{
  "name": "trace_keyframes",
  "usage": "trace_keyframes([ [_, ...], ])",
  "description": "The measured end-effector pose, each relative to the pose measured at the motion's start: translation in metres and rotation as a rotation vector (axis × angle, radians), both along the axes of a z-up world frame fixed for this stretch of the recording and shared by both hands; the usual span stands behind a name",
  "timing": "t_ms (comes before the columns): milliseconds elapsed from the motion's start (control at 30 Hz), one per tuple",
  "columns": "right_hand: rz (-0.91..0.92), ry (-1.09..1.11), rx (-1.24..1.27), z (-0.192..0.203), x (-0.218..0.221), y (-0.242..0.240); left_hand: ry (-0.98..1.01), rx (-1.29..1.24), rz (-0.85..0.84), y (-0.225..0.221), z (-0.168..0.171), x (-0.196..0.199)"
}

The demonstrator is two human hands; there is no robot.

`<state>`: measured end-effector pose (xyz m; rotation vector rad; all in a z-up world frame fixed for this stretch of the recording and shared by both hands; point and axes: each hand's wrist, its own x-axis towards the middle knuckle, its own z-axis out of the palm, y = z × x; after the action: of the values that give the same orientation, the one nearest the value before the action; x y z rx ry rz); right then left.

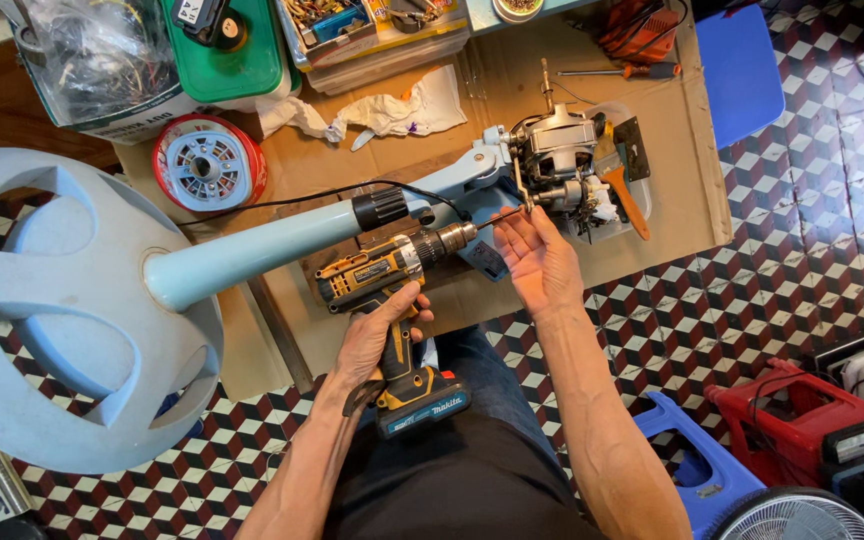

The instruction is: The person cleans a fan motor with a cloth, then uses a screwdriver and a cordless drill to adjust and tighten components on the motor. The person also uses a soldering iron on the motor assembly.

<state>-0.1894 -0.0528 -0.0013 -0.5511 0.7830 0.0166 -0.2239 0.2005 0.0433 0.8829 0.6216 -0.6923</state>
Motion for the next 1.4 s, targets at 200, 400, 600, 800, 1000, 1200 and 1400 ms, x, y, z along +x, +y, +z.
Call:
trace_keyframes([
  [200,0.015,0.017,0.034,-0.011,0.001,-0.006,0.009,-0.01,-0.006,-0.005,0.003,0.003],
  [400,-0.024,0.129,0.01,-0.008,0.004,-0.006,0.096,-0.042,0.014,-0.003,0.014,0.005],
  [600,-0.015,0.121,0.029,-0.004,0.006,-0.005,0.126,-0.085,-0.03,0.002,0.014,0.008],
  [800,0.003,0.107,0.021,0.0,0.007,-0.006,0.083,-0.03,-0.043,0.004,0.008,0.012],
  [1000,0.004,0.109,0.011,0.0,0.007,-0.007,0.114,-0.076,-0.046,0.007,0.002,0.016],
  [1200,-0.005,0.113,0.02,0.0,0.007,-0.008,0.136,-0.129,-0.001,0.006,-0.005,0.015],
  [1400,-0.005,0.112,0.018,0.001,0.007,-0.007,0.129,-0.14,-0.002,0.007,-0.011,0.015],
])
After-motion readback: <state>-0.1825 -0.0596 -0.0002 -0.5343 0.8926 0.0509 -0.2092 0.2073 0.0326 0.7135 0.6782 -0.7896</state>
